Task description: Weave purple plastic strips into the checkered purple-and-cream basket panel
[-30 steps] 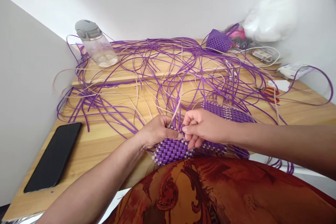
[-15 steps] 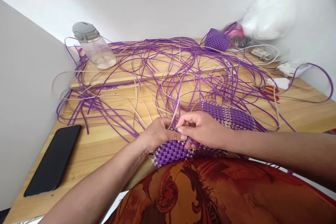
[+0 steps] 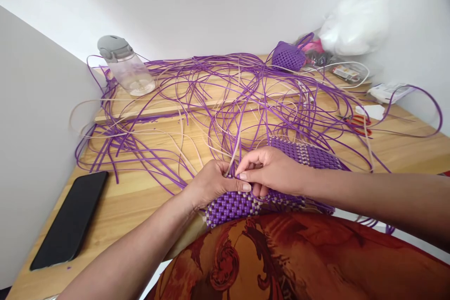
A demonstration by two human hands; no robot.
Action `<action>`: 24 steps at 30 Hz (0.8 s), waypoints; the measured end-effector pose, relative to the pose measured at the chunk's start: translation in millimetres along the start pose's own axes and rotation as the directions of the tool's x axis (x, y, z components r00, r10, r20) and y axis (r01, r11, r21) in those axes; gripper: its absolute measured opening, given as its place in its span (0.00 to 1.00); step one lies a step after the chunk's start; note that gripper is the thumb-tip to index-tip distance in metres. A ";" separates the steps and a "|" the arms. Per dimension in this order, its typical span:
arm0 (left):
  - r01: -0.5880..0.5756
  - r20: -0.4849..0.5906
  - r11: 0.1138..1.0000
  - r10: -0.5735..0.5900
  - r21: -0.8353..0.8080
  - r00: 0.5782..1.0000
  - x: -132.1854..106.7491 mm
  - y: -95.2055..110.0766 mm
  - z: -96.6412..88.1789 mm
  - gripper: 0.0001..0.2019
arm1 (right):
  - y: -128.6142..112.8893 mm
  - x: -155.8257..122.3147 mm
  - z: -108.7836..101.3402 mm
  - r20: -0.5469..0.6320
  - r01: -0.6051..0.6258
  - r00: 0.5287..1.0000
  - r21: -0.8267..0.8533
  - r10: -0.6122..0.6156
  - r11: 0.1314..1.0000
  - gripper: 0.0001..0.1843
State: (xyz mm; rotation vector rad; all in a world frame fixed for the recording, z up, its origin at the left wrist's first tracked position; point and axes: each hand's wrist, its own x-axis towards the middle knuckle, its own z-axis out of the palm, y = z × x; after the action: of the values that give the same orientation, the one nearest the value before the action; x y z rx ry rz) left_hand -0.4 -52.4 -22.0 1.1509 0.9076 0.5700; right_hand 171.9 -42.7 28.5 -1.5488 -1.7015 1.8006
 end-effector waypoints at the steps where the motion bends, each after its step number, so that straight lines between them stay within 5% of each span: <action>1: -0.001 0.008 1.000 0.001 -0.007 1.000 -0.1 0.2 0.7 0.15 | 0.4 0.1 2.0 -0.011 -0.007 1.000 0.045 0.008 0.999 0.05; 7: 0.027 0.010 0.999 -0.027 -0.018 1.000 -1.2 3.3 7.3 0.08 | 11.5 4.4 9.8 -0.046 0.037 0.999 0.178 -0.029 0.983 0.07; 16: 0.047 -0.084 0.987 -0.035 0.152 0.996 -1.6 1.4 9.0 0.09 | 16.9 -5.8 7.1 -0.060 0.317 0.935 -0.296 -0.349 0.901 0.09; 24: 0.039 -0.089 0.979 -0.021 0.202 0.996 -2.2 -1.3 7.7 0.11 | 23.3 -6.5 4.0 -0.058 0.323 0.940 -0.149 -0.335 0.934 0.08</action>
State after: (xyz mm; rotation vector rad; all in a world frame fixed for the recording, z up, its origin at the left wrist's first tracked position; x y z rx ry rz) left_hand 4.8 -58.7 -21.5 1.3018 1.0752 0.5136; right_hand 182.6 -57.1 11.7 -1.2697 -1.9438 1.4599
